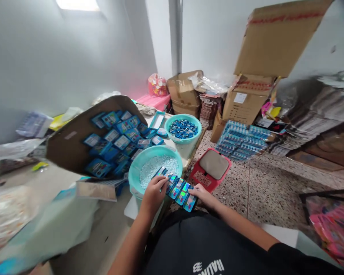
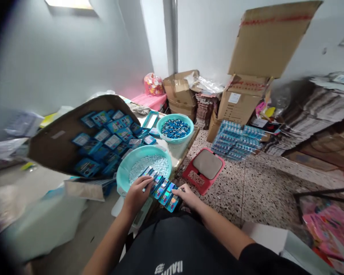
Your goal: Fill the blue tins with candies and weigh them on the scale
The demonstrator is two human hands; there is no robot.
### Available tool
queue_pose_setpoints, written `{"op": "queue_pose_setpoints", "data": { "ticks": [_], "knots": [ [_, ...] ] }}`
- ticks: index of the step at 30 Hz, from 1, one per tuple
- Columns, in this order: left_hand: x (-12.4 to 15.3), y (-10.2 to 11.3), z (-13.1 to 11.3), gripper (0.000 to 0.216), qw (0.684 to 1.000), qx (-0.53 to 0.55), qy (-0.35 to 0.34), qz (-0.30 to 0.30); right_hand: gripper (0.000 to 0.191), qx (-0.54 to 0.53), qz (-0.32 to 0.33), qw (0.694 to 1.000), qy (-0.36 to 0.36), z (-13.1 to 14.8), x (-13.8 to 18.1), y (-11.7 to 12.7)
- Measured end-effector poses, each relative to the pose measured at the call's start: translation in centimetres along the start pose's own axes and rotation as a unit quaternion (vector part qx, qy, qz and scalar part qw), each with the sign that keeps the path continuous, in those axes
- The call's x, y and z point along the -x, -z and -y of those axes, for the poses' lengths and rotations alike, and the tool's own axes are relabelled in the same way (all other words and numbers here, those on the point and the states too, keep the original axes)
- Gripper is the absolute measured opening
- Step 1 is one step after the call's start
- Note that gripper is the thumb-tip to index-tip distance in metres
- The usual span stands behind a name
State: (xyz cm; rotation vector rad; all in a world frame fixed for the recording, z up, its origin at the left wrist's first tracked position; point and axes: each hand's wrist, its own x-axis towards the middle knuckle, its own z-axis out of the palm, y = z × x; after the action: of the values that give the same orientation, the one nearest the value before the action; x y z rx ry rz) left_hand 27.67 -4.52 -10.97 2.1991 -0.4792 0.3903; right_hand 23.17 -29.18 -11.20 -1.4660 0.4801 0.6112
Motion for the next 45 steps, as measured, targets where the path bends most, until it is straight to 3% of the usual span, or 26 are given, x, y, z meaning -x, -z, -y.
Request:
{"op": "queue_pose_setpoints", "data": {
  "ticks": [4,8,15,21,24,27,31,34,40,45],
  "knots": [
    [0.4,-0.1,-1.3,0.023,0.998,-0.034,0.046,-0.037,0.054,0.029,0.060,0.998,-0.023,1.6,-0.6,1.1],
    [1.2,-0.8,-2.8,0.019,0.981,-0.074,0.134,-0.118,0.061,0.066,0.148,0.985,-0.055,2.4,-1.2,1.6],
    [2.4,-2.8,-4.1,0.022,0.945,-0.004,0.255,-0.207,0.082,0.155,0.203,0.965,-0.064,1.6,-2.5,0.9],
    [3.4,-5.0,-3.8,0.073,0.887,0.085,0.372,-0.262,0.071,0.203,0.212,0.955,-0.039,1.9,-5.6,0.9],
    [3.8,-5.7,-3.2,0.059,0.879,0.150,0.386,-0.237,0.066,0.238,0.197,0.951,0.007,1.9,-6.6,0.4],
    [4.0,-5.5,-2.9,0.058,0.871,0.207,0.388,-0.219,0.065,0.280,0.159,0.942,0.097,1.8,-6.6,-0.3],
    [4.3,-4.9,-3.0,0.061,0.860,0.258,0.385,-0.213,0.061,0.323,0.090,0.908,0.250,2.5,-6.4,-1.4],
    [4.7,-4.8,-3.0,0.062,0.853,0.273,0.384,-0.226,0.054,0.334,0.074,0.878,0.336,3.0,-6.9,-2.2],
    [5.9,-4.8,-1.8,0.055,0.853,0.303,0.359,-0.226,0.046,0.335,0.083,0.835,0.429,3.0,-8.6,-2.4],
    [6.9,-5.2,-0.6,0.052,0.872,0.276,0.341,-0.219,0.039,0.335,0.108,0.810,0.470,3.3,-9.5,-2.4]
  ]
}}
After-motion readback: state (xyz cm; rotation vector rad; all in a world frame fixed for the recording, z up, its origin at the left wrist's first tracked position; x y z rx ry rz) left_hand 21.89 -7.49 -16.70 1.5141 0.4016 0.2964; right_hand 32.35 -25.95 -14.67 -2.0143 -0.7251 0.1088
